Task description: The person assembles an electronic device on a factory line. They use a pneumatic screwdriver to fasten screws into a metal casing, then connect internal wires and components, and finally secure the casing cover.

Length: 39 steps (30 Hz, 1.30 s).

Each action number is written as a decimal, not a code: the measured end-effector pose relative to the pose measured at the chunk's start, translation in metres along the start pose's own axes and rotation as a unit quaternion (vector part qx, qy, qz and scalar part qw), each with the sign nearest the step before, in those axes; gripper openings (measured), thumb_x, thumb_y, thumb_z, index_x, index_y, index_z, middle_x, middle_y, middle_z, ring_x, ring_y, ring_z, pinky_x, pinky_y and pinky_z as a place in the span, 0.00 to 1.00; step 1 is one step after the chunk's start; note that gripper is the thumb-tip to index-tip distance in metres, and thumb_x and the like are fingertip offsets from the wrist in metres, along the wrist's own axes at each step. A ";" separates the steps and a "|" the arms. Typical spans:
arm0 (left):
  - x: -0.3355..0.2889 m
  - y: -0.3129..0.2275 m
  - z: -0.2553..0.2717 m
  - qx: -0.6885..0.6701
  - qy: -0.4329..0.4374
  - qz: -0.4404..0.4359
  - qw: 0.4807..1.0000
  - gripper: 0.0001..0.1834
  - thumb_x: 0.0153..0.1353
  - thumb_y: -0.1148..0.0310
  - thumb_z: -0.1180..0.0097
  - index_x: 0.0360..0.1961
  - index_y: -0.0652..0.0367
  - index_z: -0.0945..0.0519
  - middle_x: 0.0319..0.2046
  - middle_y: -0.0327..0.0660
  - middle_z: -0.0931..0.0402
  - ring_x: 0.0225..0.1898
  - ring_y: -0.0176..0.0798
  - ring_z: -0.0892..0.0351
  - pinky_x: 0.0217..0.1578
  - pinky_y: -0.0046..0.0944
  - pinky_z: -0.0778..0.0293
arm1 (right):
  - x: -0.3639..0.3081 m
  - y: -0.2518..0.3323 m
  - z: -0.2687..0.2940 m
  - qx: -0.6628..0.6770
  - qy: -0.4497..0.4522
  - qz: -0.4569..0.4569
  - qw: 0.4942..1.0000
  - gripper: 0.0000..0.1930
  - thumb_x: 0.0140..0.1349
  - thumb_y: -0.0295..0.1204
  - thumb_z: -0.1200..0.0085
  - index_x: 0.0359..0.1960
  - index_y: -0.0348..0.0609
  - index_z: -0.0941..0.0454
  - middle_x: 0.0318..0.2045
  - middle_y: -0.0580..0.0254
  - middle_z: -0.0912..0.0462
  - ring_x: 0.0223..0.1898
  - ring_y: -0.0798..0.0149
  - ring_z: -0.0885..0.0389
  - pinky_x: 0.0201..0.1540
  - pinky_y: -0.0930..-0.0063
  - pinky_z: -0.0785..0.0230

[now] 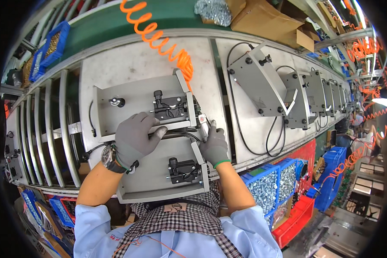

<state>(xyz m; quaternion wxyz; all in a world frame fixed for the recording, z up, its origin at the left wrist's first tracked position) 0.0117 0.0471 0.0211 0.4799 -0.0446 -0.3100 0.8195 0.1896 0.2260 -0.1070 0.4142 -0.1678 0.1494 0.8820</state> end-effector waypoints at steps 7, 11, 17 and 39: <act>-0.070 0.052 0.068 -0.370 -0.237 0.108 0.892 0.18 0.57 0.68 0.42 0.48 0.64 0.24 0.39 0.41 0.22 0.43 0.35 0.23 0.48 0.36 0.27 | 0.023 -0.049 -0.008 0.664 0.224 -0.029 0.713 0.29 0.64 0.42 0.53 0.64 0.42 0.40 0.44 0.58 0.25 0.39 0.64 0.25 0.40 0.65 0.27; -0.277 0.095 0.067 -0.358 -0.515 0.308 0.715 0.16 0.56 0.76 0.44 0.48 0.62 0.25 0.34 0.38 0.25 0.38 0.30 0.25 0.40 0.31 0.26 | -0.042 -0.010 0.094 0.785 0.083 0.243 0.564 0.27 0.58 0.27 0.50 0.61 0.43 0.40 0.33 0.64 0.32 0.28 0.71 0.34 0.33 0.76 0.38; -0.575 0.092 0.121 0.204 -0.490 0.628 0.570 0.24 0.51 0.69 0.37 0.50 0.62 0.26 0.47 0.50 0.28 0.51 0.49 0.27 0.53 0.45 0.30 | -0.118 0.100 0.133 0.829 0.281 0.322 0.362 0.25 0.52 0.22 0.45 0.54 0.41 0.33 0.24 0.72 0.40 0.26 0.73 0.41 0.33 0.75 0.44; -0.633 0.120 0.098 0.226 -0.168 0.780 0.559 0.14 0.56 0.71 0.47 0.44 0.59 0.22 0.42 0.51 0.22 0.45 0.54 0.21 0.45 0.50 0.25 | -0.138 0.147 0.088 0.801 0.282 0.318 0.421 0.15 0.58 0.22 0.49 0.42 0.34 0.41 0.30 0.64 0.40 0.26 0.73 0.42 0.24 0.80 0.44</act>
Point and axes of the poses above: each hand's wrist, its own x-axis towards the middle knuckle, its own z-axis out of the back of the hand, y = z × x, the point moved 8 cm from there along x, towards the middle knuckle
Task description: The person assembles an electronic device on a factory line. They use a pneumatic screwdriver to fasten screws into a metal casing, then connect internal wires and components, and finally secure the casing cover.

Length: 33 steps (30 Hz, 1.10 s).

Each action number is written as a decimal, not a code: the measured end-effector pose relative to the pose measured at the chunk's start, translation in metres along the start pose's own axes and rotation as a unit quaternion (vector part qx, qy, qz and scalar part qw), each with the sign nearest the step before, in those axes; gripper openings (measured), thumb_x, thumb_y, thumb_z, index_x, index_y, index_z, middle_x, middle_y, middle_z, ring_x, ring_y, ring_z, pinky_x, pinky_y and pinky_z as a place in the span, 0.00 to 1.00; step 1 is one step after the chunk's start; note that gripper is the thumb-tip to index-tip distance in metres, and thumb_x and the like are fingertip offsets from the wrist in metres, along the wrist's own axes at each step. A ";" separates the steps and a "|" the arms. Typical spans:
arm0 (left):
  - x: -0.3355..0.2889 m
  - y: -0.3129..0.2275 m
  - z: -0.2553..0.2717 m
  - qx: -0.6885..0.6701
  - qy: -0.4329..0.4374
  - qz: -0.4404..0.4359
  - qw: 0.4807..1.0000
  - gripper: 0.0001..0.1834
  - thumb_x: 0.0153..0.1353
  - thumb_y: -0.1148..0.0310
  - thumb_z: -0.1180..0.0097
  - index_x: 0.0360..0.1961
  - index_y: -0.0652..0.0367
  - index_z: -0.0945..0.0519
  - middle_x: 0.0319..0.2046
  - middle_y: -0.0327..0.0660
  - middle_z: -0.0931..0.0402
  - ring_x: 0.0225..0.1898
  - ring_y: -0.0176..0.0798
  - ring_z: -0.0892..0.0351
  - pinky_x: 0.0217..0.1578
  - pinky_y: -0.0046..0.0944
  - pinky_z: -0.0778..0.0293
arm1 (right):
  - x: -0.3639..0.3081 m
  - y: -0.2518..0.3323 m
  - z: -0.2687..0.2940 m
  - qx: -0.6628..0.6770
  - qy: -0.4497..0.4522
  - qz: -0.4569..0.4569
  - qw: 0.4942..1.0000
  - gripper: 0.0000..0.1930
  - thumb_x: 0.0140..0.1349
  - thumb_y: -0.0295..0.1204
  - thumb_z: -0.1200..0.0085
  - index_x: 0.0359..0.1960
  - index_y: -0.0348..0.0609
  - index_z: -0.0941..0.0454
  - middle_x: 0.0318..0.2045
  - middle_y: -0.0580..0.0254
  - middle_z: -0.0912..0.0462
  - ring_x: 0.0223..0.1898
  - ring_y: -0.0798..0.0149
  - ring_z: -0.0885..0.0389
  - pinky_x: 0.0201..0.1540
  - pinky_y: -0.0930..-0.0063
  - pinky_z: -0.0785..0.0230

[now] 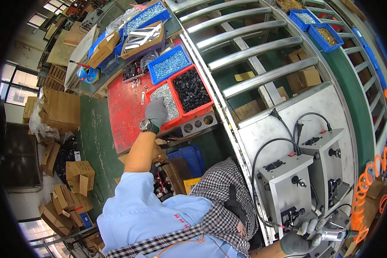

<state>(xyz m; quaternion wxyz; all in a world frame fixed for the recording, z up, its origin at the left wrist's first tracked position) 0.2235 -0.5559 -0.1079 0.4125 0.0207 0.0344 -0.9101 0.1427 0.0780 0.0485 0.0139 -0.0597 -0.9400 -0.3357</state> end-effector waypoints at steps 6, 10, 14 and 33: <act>0.021 0.046 -0.007 -0.237 -0.072 -0.009 0.969 0.14 0.60 0.68 0.46 0.47 0.55 0.18 0.37 0.50 0.18 0.38 0.50 0.18 0.40 0.44 0.25 | -0.007 -0.007 0.013 -0.064 -0.033 -0.036 0.997 0.16 0.57 0.28 0.45 0.41 0.36 0.38 0.24 0.68 0.42 0.23 0.73 0.44 0.25 0.83 0.46; 0.036 0.055 -0.018 -0.376 0.048 0.079 0.922 0.14 0.60 0.71 0.42 0.48 0.58 0.18 0.31 0.43 0.16 0.34 0.37 0.17 0.33 0.36 0.24 | -0.007 -0.008 0.020 -0.089 -0.049 -0.040 0.994 0.15 0.60 0.30 0.48 0.41 0.36 0.39 0.24 0.67 0.43 0.23 0.73 0.44 0.26 0.83 0.45; 0.038 0.065 -0.031 -0.552 0.106 0.182 0.807 0.18 0.61 0.76 0.46 0.53 0.67 0.25 0.37 0.46 0.21 0.37 0.38 0.19 0.33 0.34 0.18 | -0.001 -0.016 0.013 -0.010 0.010 -0.061 0.998 0.15 0.60 0.28 0.47 0.41 0.35 0.40 0.24 0.67 0.44 0.23 0.73 0.44 0.26 0.82 0.45; 0.024 0.054 -0.044 -0.764 0.147 0.280 0.563 0.14 0.67 0.72 0.55 0.49 0.71 0.31 0.38 0.53 0.25 0.35 0.47 0.21 0.38 0.42 0.16 | -0.004 -0.015 0.019 -0.038 -0.028 -0.061 0.997 0.14 0.61 0.29 0.49 0.42 0.34 0.38 0.25 0.65 0.42 0.25 0.71 0.43 0.28 0.81 0.43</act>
Point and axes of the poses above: each hand's wrist, its own x-axis towards the middle knuckle, its own z-axis out of the back of the hand, y = z × x, the point moved 8 cm from there along x, towards the middle knuckle
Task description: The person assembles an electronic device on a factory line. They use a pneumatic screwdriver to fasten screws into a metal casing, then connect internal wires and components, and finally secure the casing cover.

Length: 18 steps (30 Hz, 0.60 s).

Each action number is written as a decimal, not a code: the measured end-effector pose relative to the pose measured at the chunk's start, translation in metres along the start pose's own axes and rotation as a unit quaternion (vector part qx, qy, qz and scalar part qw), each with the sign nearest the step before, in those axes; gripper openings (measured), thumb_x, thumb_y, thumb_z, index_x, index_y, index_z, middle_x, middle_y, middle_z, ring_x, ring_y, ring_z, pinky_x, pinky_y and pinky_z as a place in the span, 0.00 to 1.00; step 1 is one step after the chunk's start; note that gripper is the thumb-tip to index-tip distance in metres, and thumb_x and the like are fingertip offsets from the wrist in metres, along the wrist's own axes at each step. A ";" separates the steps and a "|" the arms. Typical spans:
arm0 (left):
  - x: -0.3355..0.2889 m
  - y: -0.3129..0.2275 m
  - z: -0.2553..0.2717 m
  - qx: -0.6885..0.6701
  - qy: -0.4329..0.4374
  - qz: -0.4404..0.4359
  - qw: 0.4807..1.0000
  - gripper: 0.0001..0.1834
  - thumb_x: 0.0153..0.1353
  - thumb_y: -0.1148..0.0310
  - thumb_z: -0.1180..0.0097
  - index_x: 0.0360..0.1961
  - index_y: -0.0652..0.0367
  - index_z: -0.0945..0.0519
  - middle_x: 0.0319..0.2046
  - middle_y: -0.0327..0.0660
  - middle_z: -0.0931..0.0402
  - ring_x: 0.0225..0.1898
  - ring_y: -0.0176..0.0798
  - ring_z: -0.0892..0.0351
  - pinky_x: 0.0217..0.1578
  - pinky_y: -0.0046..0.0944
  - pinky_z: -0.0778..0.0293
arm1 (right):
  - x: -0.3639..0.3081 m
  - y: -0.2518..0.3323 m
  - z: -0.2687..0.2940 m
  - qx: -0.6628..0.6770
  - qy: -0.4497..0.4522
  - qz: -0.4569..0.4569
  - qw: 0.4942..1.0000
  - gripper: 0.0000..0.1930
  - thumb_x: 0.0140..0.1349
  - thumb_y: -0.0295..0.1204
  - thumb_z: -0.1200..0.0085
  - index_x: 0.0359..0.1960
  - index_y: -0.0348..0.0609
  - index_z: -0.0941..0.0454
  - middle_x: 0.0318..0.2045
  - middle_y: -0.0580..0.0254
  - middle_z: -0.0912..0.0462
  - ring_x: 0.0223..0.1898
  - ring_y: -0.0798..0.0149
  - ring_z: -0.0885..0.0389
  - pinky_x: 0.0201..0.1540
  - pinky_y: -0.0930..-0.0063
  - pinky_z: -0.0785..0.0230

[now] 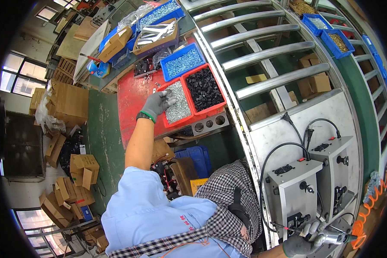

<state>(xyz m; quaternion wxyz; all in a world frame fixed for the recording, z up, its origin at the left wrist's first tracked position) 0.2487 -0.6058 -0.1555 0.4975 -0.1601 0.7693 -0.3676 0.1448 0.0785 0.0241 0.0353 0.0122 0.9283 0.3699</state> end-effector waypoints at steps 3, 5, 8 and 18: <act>-0.001 0.000 0.002 0.021 -0.025 -0.009 0.999 0.13 0.68 0.73 0.54 0.49 0.71 0.31 0.41 0.54 0.24 0.38 0.48 0.19 0.36 0.38 0.14 | 0.000 0.003 0.015 -0.006 -0.006 0.006 1.000 0.15 0.62 0.29 0.49 0.43 0.33 0.38 0.25 0.65 0.42 0.25 0.71 0.44 0.28 0.81 0.43; -0.004 -0.001 0.002 0.030 -0.034 -0.020 0.999 0.13 0.68 0.73 0.55 0.50 0.71 0.31 0.42 0.54 0.24 0.38 0.47 0.19 0.36 0.37 0.14 | 0.001 0.005 0.019 -0.007 -0.024 0.023 0.999 0.15 0.62 0.29 0.49 0.42 0.33 0.38 0.25 0.65 0.42 0.24 0.71 0.44 0.28 0.81 0.44; -0.008 -0.004 0.002 0.049 -0.041 -0.041 0.997 0.13 0.69 0.72 0.55 0.50 0.72 0.31 0.41 0.54 0.24 0.37 0.46 0.19 0.35 0.36 0.14 | 0.000 0.009 0.023 -0.008 -0.040 0.031 0.999 0.15 0.61 0.29 0.49 0.42 0.33 0.38 0.25 0.65 0.42 0.25 0.71 0.44 0.27 0.81 0.44; -0.001 -0.010 0.007 0.023 -0.063 -0.101 0.993 0.10 0.67 0.72 0.49 0.42 0.71 0.27 0.37 0.48 0.23 0.35 0.39 0.20 0.30 0.29 0.17 | -0.004 0.006 0.008 0.015 -0.014 0.046 0.999 0.17 0.60 0.29 0.45 0.42 0.33 0.39 0.24 0.62 0.39 0.22 0.72 0.42 0.23 0.81 0.45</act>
Point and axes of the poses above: each hand's wrist, its own x-axis towards the middle knuckle, its own z-axis out of the back of the hand, y = z × x, the point moved 8 cm from there along x, towards the middle knuckle
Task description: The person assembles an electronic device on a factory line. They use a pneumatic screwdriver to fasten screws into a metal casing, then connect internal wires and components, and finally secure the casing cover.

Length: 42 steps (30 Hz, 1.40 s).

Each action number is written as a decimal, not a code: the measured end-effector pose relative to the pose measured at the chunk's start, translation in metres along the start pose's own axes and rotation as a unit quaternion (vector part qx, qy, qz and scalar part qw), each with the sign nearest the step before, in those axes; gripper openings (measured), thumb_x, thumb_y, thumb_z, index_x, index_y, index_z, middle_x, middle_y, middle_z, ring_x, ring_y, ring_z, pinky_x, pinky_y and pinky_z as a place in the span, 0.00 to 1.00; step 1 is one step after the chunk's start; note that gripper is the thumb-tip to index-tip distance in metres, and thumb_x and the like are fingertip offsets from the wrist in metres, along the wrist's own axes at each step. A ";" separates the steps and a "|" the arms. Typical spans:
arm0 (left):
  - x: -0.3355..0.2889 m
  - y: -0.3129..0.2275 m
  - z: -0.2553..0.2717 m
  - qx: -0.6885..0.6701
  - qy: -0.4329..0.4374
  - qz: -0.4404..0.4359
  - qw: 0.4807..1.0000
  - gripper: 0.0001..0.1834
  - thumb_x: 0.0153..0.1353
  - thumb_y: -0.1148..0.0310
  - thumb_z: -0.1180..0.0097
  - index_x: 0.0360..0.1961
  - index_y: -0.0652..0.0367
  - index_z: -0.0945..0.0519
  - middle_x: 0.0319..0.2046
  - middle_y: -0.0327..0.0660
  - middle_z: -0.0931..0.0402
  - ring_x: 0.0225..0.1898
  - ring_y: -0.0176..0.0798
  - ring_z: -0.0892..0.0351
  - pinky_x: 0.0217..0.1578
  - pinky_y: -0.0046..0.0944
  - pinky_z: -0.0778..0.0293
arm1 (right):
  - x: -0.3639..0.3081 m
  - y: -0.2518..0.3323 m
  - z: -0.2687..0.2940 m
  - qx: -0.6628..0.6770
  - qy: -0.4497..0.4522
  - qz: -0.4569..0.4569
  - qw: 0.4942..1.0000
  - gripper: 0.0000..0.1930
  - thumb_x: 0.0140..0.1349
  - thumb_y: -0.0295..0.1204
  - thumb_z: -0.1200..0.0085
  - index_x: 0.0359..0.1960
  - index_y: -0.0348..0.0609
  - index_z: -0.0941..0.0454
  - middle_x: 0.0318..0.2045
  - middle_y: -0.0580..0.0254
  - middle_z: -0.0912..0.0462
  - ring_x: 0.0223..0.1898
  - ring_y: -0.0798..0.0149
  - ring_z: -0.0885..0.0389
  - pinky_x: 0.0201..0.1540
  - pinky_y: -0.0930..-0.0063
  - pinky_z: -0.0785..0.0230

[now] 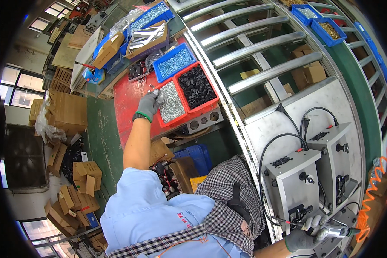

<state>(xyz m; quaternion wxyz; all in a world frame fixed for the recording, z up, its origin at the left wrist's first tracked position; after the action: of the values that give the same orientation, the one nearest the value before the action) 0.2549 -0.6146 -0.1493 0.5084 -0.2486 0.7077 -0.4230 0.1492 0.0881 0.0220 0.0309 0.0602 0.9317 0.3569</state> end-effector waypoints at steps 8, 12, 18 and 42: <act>0.004 -0.009 0.012 0.081 -0.006 -0.054 0.995 0.10 0.66 0.73 0.48 0.43 0.70 0.24 0.35 0.46 0.21 0.32 0.36 0.20 0.29 0.26 0.19 | -0.009 0.019 0.032 -0.022 -0.055 0.062 0.996 0.16 0.61 0.27 0.46 0.42 0.31 0.39 0.30 0.60 0.37 0.25 0.70 0.40 0.24 0.78 0.44; 0.001 -0.012 0.012 0.062 -0.021 -0.038 0.997 0.10 0.66 0.74 0.50 0.45 0.70 0.24 0.35 0.46 0.21 0.35 0.37 0.20 0.30 0.29 0.21 | -0.017 0.022 0.039 -0.023 -0.045 0.057 0.997 0.18 0.60 0.27 0.46 0.44 0.28 0.37 0.32 0.58 0.35 0.26 0.71 0.40 0.24 0.77 0.44; -0.043 -0.028 -0.072 0.564 0.120 -0.320 0.751 0.09 0.70 0.69 0.56 0.39 0.62 0.25 0.31 0.39 0.24 0.31 0.33 0.25 0.30 0.34 0.25 | -0.036 0.043 0.093 -0.073 -0.166 0.056 0.982 0.27 0.62 0.35 0.52 0.59 0.31 0.38 0.42 0.52 0.25 0.37 0.64 0.27 0.35 0.74 0.29; -0.497 0.200 -0.316 0.157 0.551 0.470 0.671 0.21 0.69 0.55 0.54 0.46 0.67 0.31 0.36 0.47 0.27 0.33 0.36 0.20 0.32 0.32 0.14 | -0.067 0.094 -0.053 -0.202 -0.043 0.342 0.917 0.18 0.55 0.33 0.34 0.38 0.36 0.29 0.27 0.52 0.25 0.25 0.59 0.22 0.23 0.70 0.25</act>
<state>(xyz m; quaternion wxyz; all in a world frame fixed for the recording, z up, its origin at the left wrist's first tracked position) 0.1554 -0.0131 -0.0264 0.1888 0.4790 0.8058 -0.2926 0.2182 0.1133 0.1251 -0.0416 0.3832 0.7599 0.5233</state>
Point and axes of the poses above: each hand's wrist, its own x-axis towards the middle knuckle, its own z-axis out of the back of the hand, y = z × x, the point moved 8 cm from there along x, towards the middle knuckle
